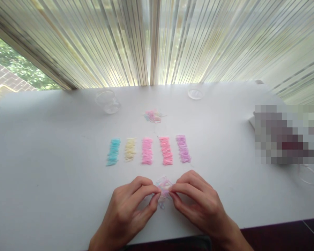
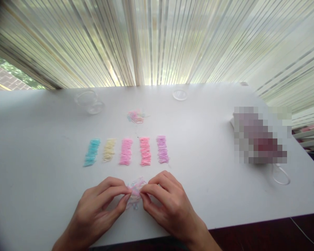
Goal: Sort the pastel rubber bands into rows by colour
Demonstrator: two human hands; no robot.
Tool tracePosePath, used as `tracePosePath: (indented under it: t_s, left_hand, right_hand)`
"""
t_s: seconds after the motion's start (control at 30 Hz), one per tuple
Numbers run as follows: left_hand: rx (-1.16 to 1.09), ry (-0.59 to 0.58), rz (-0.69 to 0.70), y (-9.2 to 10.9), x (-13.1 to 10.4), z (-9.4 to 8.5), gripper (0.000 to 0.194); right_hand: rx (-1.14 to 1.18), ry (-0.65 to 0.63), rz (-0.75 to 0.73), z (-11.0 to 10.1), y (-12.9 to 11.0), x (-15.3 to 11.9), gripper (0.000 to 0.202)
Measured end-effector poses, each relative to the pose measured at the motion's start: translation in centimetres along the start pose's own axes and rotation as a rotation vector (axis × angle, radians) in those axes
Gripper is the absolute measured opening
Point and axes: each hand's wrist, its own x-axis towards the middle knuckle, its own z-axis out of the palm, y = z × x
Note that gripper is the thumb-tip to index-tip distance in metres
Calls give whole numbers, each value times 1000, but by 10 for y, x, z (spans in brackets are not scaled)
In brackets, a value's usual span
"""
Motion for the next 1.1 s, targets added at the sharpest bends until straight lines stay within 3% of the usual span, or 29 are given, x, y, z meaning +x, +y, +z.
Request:
tracePosePath:
  t_s: [0.37, 0.5, 0.77, 1.1]
  left_hand:
    - [44, 20, 8, -2, -3, 3, 11]
    - [24, 13, 22, -2, -3, 5, 13]
    - [66, 44, 59, -2, -4, 4, 13]
    - [95, 77, 101, -7, -6, 5, 13]
  right_hand:
    - [7, 1, 33, 2, -1, -2, 18]
    - [-29, 16, 35, -7, 0, -2, 18]
    - [-310, 37, 37, -51, 35, 15, 14]
    - [-392, 7, 13, -50, 50, 17, 18]
